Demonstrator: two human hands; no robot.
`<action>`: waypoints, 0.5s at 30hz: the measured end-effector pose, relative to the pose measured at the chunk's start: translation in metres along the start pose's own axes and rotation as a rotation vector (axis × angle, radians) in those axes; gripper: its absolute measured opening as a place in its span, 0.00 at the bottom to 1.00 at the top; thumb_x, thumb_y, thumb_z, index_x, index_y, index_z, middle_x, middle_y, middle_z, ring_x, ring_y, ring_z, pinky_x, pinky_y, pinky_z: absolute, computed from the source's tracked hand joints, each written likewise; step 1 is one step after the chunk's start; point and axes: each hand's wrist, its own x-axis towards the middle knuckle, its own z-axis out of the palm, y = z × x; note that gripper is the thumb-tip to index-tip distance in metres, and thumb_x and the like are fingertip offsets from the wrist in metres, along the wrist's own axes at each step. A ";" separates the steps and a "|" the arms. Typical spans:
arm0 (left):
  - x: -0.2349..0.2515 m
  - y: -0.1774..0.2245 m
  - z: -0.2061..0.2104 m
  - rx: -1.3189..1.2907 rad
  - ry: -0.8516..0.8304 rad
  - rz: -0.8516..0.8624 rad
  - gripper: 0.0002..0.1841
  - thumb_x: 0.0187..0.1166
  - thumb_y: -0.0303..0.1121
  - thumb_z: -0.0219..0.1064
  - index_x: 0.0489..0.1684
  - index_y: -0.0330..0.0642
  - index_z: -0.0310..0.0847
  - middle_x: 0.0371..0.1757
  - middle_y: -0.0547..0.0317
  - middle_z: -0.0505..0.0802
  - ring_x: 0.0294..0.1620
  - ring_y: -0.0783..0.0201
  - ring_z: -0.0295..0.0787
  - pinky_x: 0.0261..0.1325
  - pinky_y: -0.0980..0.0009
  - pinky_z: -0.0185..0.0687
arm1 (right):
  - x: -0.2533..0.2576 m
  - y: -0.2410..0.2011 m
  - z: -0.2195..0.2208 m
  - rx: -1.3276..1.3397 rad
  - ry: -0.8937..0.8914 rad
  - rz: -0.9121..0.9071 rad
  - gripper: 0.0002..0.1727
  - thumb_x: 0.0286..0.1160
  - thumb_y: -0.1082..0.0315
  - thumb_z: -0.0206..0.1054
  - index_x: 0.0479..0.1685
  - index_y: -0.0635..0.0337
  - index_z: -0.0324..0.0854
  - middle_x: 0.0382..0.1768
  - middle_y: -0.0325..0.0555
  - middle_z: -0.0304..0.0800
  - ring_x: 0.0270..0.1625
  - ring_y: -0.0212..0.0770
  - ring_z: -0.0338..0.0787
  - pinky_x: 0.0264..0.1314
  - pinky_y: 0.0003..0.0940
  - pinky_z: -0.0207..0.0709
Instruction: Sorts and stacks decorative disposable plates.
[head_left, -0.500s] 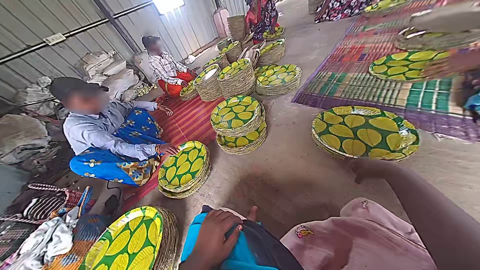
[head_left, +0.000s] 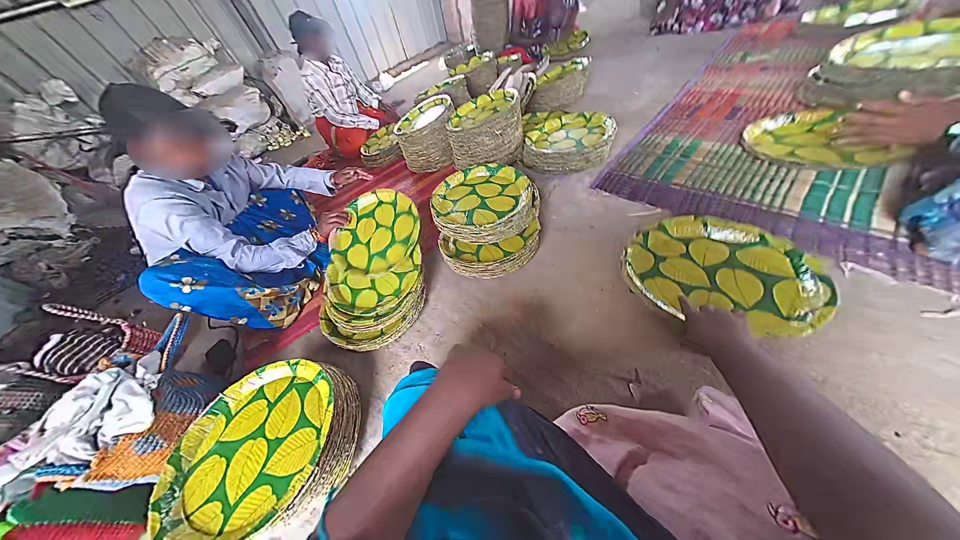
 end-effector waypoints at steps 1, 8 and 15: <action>0.011 0.015 -0.004 0.025 0.063 0.050 0.26 0.87 0.56 0.60 0.71 0.49 0.86 0.65 0.42 0.91 0.71 0.39 0.85 0.73 0.32 0.72 | -0.009 -0.005 0.000 -0.021 -0.011 0.004 0.50 0.73 0.63 0.73 0.97 0.56 0.47 0.72 0.79 0.77 0.75 0.78 0.77 0.79 0.76 0.61; 0.066 0.075 0.078 0.208 -0.107 0.160 0.26 0.89 0.41 0.59 0.72 0.25 0.77 0.76 0.26 0.80 0.81 0.26 0.71 0.79 0.22 0.55 | -0.029 -0.019 0.010 -0.048 -0.100 0.048 0.38 0.84 0.56 0.62 0.94 0.51 0.56 0.70 0.69 0.84 0.71 0.73 0.84 0.65 0.75 0.76; 0.017 0.086 0.069 0.159 -0.372 0.511 0.18 0.92 0.29 0.54 0.68 0.23 0.78 0.66 0.24 0.85 0.70 0.32 0.81 0.70 0.36 0.71 | -0.022 -0.022 0.008 0.021 0.167 -0.035 0.29 0.83 0.66 0.63 0.84 0.34 0.75 0.77 0.57 0.81 0.77 0.67 0.79 0.75 0.74 0.66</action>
